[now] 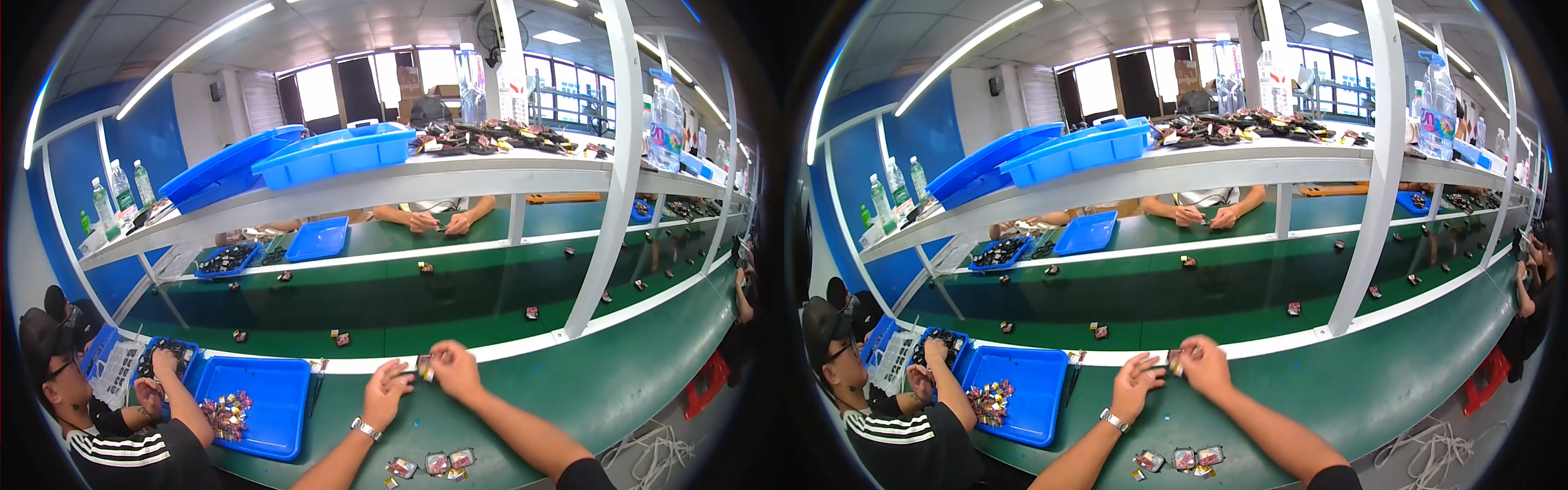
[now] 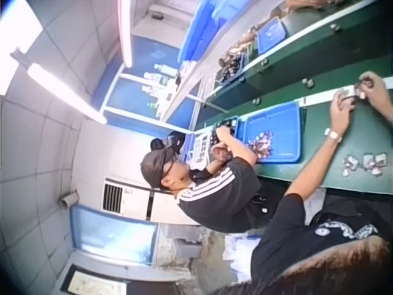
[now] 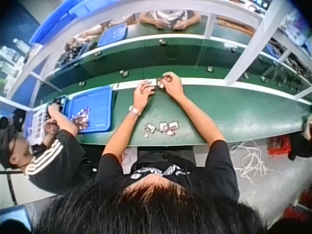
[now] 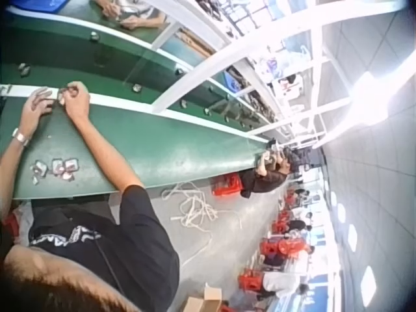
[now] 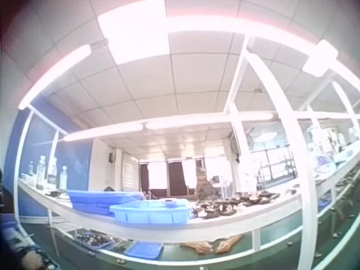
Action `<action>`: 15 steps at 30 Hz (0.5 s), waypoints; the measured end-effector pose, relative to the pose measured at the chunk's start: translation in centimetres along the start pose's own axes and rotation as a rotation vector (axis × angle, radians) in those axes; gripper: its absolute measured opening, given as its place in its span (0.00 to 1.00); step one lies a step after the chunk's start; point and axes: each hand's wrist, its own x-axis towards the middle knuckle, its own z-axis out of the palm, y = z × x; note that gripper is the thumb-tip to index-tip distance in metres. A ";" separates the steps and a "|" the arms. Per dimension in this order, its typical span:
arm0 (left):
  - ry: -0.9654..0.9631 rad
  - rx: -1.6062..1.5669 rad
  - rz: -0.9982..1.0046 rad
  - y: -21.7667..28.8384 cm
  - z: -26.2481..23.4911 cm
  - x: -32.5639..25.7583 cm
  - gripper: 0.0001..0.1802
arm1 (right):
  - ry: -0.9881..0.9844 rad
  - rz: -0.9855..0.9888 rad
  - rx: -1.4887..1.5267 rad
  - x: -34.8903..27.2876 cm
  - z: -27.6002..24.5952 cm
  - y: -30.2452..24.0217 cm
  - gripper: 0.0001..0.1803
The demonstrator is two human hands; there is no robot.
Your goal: Assembling small electronic or plastic components on a production line.
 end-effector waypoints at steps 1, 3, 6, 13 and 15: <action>0.029 0.062 0.051 -0.1 -0.3 0.4 0.22 | 0.028 -0.012 0.098 2.4 -0.4 2.0 0.09; 0.050 0.148 0.075 -0.6 -2.0 1.3 0.17 | 0.116 -0.007 -0.043 7.3 -1.0 4.4 0.10; 0.039 0.124 0.012 -0.8 -1.5 2.2 0.13 | 0.134 0.098 -0.341 12.4 -3.0 7.5 0.13; 0.034 0.239 0.003 -0.3 -2.9 1.2 0.08 | -0.233 -0.018 -0.609 6.3 -6.4 1.8 0.20; 0.020 0.289 -0.007 -0.3 -1.4 1.2 0.08 | -0.749 0.107 -0.434 0.7 -10.0 -0.7 0.18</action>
